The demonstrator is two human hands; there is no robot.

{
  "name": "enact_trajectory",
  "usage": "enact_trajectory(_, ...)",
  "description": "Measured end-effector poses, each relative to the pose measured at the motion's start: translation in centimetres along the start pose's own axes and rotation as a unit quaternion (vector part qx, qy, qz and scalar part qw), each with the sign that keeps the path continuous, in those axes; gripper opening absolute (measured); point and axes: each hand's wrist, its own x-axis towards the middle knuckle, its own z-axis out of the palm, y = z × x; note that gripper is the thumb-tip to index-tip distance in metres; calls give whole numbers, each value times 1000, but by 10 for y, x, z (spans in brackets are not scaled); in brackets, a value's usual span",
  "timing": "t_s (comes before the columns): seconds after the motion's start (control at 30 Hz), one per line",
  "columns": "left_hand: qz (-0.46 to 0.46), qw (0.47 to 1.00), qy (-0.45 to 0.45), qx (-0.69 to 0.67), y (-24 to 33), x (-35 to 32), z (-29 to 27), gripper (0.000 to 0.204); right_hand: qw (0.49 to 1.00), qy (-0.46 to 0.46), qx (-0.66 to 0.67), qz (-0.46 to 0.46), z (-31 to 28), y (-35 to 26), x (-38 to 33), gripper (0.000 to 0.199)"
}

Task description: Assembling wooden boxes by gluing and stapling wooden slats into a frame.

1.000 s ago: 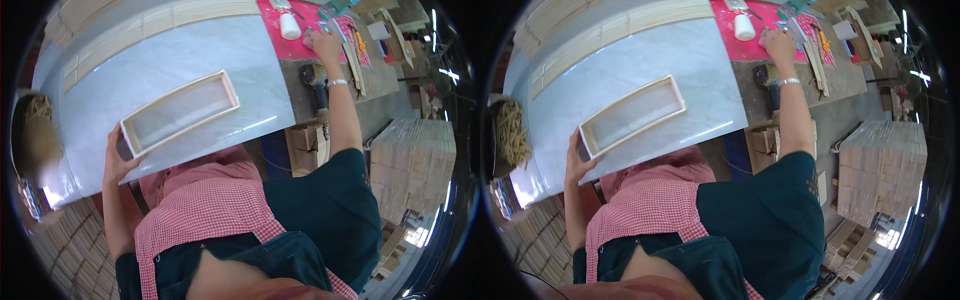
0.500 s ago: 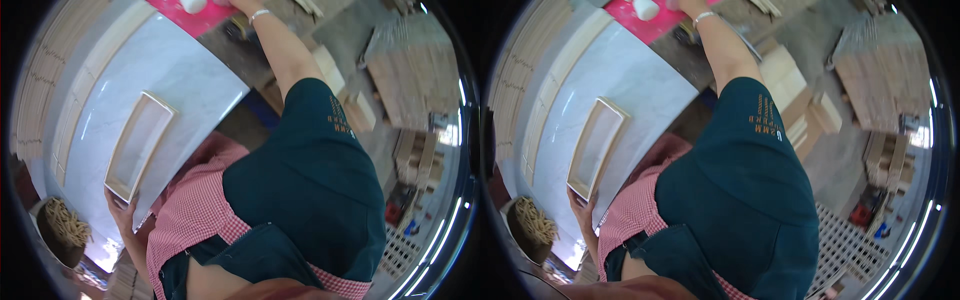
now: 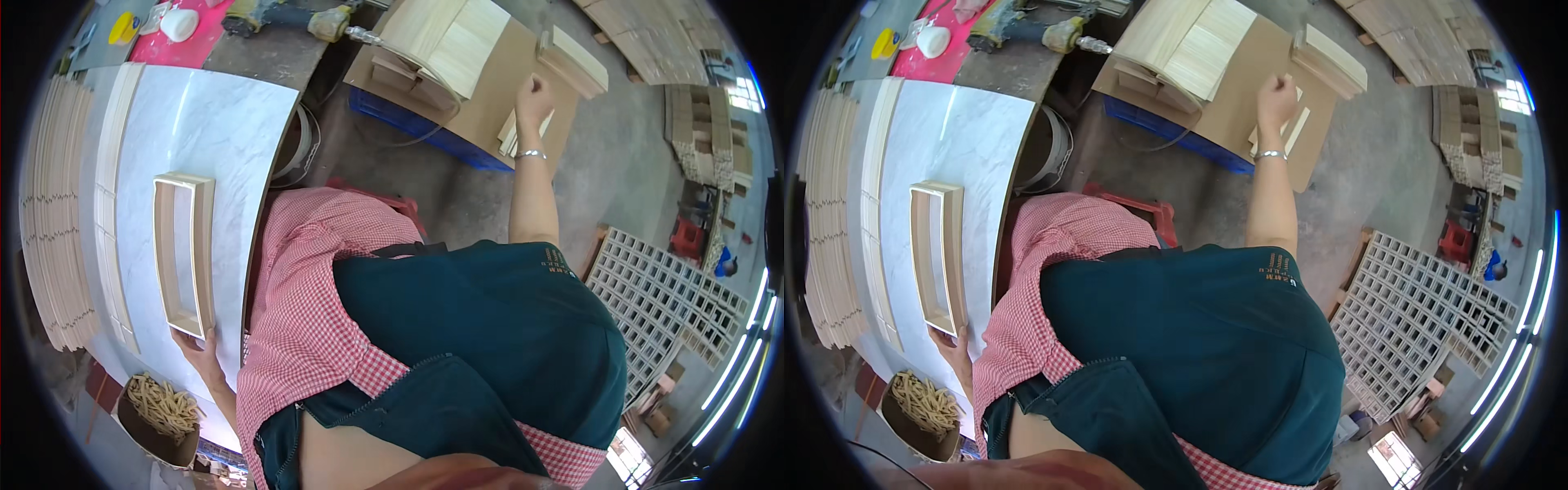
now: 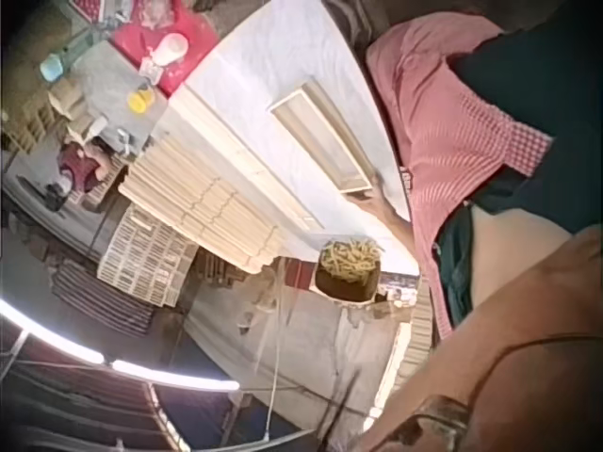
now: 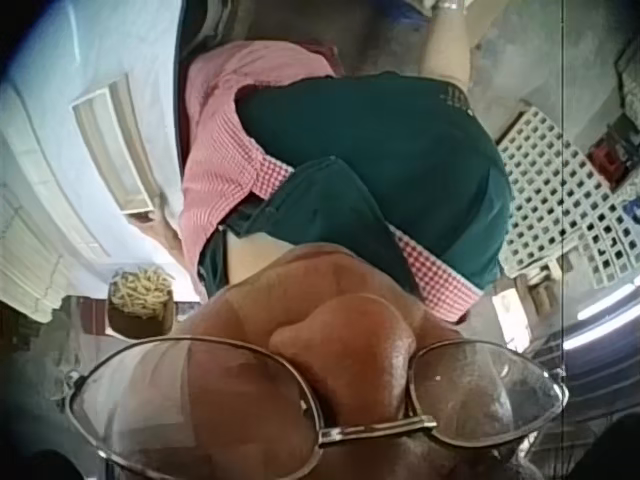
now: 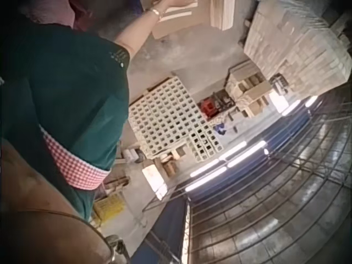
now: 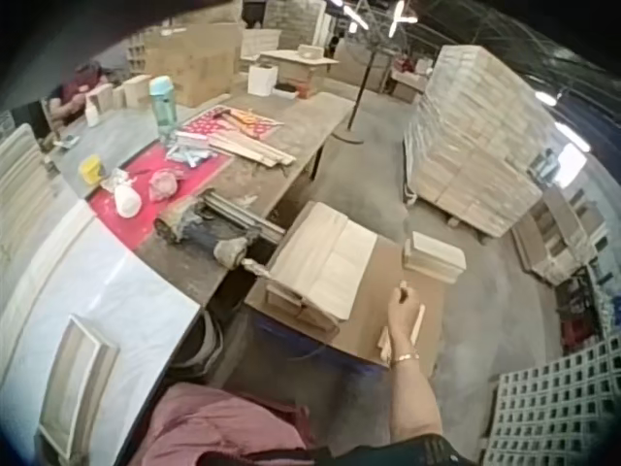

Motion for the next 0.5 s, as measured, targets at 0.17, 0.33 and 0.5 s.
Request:
enact_trajectory(0.17, -23, 1000, -11, 7, 4, -2, -7, 100, 984, -92, -135, 71, 3, 82, -57, 32)
enact_trajectory(0.33, -24, 999, -14, -18, 7, -2, -5, 99, 974, -152, -151, 70, 34, 105, -86, 28)
enact_trajectory(0.5, -30, 999, -15, -34, 6, -5, -5, 99, 987, -103, -112, 44, 42, 93, -49, 26)
